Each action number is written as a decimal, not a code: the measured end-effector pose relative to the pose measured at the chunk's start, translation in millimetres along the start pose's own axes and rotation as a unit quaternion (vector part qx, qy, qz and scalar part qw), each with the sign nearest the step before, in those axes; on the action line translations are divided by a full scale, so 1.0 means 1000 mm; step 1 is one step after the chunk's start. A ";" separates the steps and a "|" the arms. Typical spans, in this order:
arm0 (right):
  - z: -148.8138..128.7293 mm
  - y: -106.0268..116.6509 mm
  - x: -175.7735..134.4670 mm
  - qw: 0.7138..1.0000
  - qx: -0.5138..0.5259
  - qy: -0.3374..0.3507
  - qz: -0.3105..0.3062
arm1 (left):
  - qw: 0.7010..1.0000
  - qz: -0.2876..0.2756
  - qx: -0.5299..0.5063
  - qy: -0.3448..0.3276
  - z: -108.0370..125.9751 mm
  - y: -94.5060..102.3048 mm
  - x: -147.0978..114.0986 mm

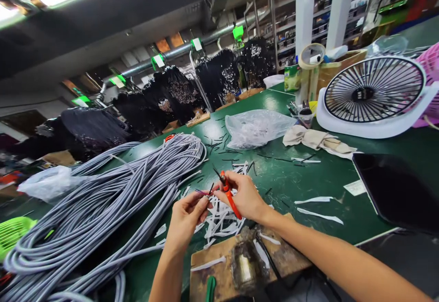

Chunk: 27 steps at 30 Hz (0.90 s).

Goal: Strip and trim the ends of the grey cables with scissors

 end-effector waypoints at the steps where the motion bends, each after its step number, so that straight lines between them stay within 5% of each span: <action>1: 0.001 0.000 0.000 1.000 -0.008 -0.007 -0.001 | 1.000 0.006 -0.008 0.006 0.000 0.001 0.000; 7: -0.011 0.012 -0.001 0.977 -0.205 0.030 0.053 | 0.999 0.048 0.004 -0.025 0.008 0.013 0.001; 10: -0.018 0.006 -0.004 0.959 -0.273 0.068 0.031 | 0.996 0.082 0.006 -0.045 0.011 0.023 0.000; 19: -0.008 -0.003 -0.004 0.941 -0.333 0.065 -0.009 | 0.974 0.131 0.000 -0.183 0.029 0.034 -0.008; 27: -0.009 -0.006 -0.006 0.935 -0.344 0.087 -0.015 | 0.963 0.153 0.023 -0.220 0.040 0.034 -0.015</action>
Point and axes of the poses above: each hand's wrist, its own x-axis towards the middle knuckle, its own y-axis out of the back of the hand, z = x × y, the point moved 8 cm from there along x, towards the middle knuckle, and after that the axes turned 2 degrees about x, right-handed, at the moved point
